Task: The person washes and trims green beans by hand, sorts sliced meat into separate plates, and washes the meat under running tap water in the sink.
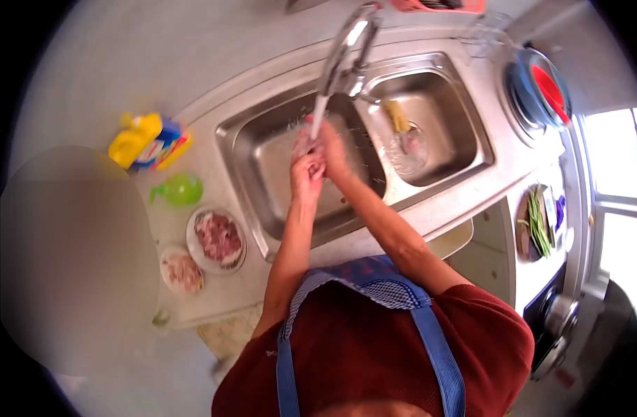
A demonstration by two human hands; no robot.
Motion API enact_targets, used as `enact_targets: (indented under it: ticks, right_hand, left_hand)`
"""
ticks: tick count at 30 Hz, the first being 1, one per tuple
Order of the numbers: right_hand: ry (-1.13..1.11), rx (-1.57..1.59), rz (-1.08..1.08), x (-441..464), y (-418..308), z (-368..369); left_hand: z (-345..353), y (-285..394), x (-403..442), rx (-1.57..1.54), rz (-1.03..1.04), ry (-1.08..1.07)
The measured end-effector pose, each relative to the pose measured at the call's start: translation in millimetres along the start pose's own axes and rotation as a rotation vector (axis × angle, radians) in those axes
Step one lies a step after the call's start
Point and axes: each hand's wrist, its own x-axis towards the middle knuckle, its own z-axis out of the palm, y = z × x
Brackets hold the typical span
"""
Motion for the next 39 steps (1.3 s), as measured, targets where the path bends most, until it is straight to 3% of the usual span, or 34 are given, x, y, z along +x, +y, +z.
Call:
enact_targets:
  ticks: [2, 3, 4, 8, 10, 12, 15, 18, 20, 22, 23, 25, 28, 32, 39]
  right_hand:
    - [-0.32, 0.606, 0.079, -10, -10, 1]
    - [-0.32, 0.69, 0.059, -16, -12, 7]
    - [-0.135, 0.581, -0.001, -21, -14, 12]
    - [-0.231, 0.699, -0.059, -14, -8, 3]
    - [-0.125, 0.553, 0.005, -14, -12, 9]
    - [-0.067, 0.305, -0.025, -16, -9, 14]
    - [-0.126, -0.271, -0.278, -36, -3, 25]
    - [-0.36, -0.994, -0.574, -48, -11, 24]
    - [-0.44, -1.174, -0.756, -62, -5, 23]
    - [-0.478, -1.472, -0.745, -67, -6, 20]
    - [-0.488, -1.474, -0.736, -67, -2, 17]
    - [-0.544, -1.652, -0.976, -64, 4, 5]
    - [-0.625, -1.681, -1.049, -72, 11, -3]
    - [-0.519, -1.777, -1.021, -88, 35, -2]
    - [-0.521, -1.778, -0.917, -95, 67, 1]
  left_hand:
    - [47, 17, -8, -0.2, 0.119, 0.052]
    - [46, 15, -1, -0.276, 0.165, 0.099]
    - [43, 14, 4, -0.353, 0.21, 0.145]
    - [41, 17, 7, -0.438, 0.215, 0.04]
    - [36, 7, 13, -0.127, 0.293, 0.141]
    - [39, 6, 6, -0.022, 0.288, 0.132]
    - [23, -3, 11, -0.186, 0.288, 0.278]
    - [-33, -51, 29, -0.504, 0.009, 0.351]
    - [-22, -49, 0, -0.567, -0.016, 0.33]
    - [-23, -50, -19, -0.605, -0.023, 0.305]
    - [-25, -51, -29, -0.619, -0.028, 0.295]
    - [-32, -49, -43, -0.631, -0.03, 0.278]
    - [-32, -30, -63, -0.684, -0.103, 0.126]
    - [-44, -17, -76, -0.576, -0.116, 0.169]
    - [-66, -8, -89, -0.452, -0.161, 0.223]
